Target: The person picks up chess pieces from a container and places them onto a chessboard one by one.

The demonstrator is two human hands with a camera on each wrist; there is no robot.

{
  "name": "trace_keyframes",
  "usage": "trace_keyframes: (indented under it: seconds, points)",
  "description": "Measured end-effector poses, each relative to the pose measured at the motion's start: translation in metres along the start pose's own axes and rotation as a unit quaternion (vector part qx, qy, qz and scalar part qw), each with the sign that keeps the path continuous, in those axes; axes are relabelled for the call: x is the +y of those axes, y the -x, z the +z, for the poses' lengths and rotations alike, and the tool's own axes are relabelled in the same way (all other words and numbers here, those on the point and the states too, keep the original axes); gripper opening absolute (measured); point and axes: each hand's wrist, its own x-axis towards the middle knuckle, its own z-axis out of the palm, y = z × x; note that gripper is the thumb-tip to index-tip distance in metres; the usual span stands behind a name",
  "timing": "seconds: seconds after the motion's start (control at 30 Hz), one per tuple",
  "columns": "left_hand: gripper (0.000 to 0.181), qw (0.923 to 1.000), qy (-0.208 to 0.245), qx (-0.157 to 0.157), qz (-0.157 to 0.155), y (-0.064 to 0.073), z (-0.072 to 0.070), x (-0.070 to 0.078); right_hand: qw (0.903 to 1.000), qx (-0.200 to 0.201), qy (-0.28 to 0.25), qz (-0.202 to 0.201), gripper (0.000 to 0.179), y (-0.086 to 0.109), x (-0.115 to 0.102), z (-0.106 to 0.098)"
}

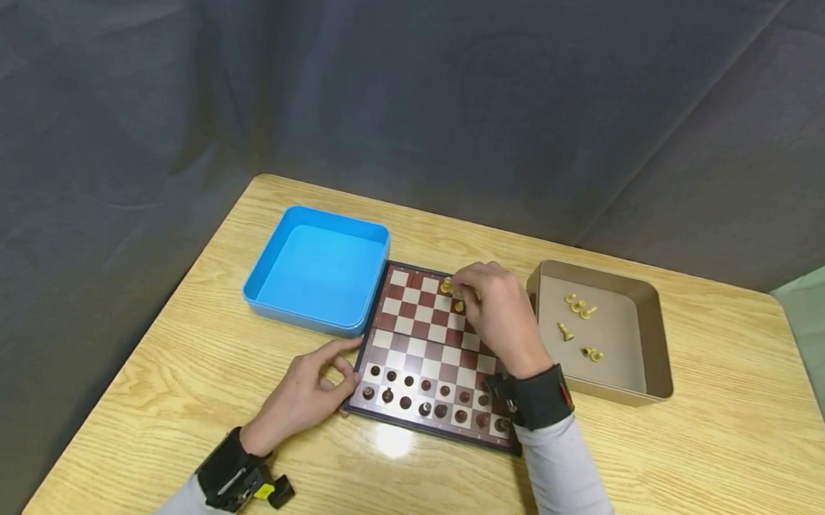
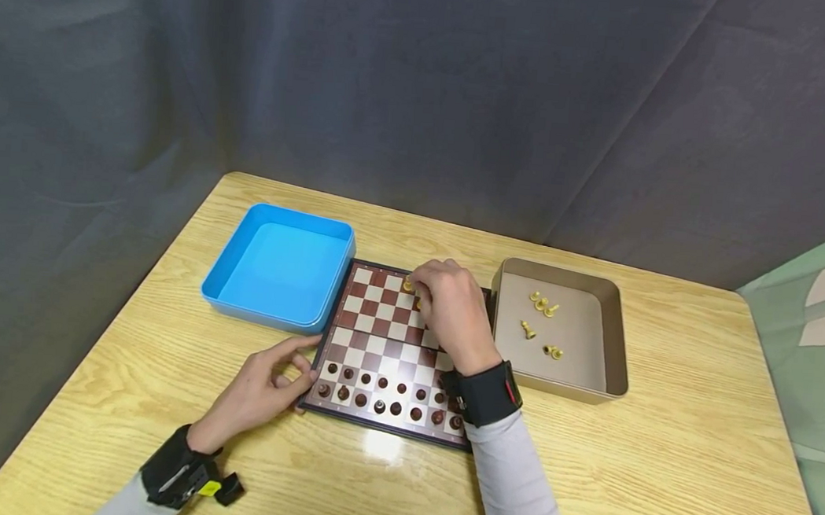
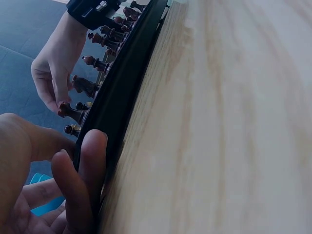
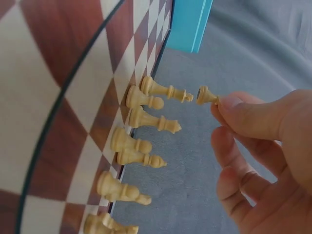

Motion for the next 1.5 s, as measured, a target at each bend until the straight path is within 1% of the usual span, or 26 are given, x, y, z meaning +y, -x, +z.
trace_keyframes:
  seconds: [0.27,0.43,0.73,1.2,1.5]
  points:
    - [0.053,0.9999,0.005,-0.001,-0.010,-0.001,0.002,0.000,0.9995,-0.025,-0.012,-0.013,0.017,0.000,0.006,0.005]
    - [0.053,0.9999,-0.002,-0.002,-0.011,-0.001,0.002,0.001,0.9992,-0.037,-0.006,-0.013,0.019,0.001,0.009,0.007]
    - [0.054,0.9998,-0.008,-0.003,-0.016,-0.001,0.002,0.004,0.9982,-0.060,-0.001,0.002,0.020,0.001,0.011,0.010]
    - [0.054,0.9997,-0.007,-0.002,-0.021,0.000,0.001,0.003,0.9973,-0.073,0.007,0.004,0.025,-0.001,0.011,0.013]
    - [0.054,0.9998,-0.004,-0.001,-0.018,0.000,0.000,0.003,0.9970,-0.076,0.011,0.007,0.024,-0.001,0.011,0.016]
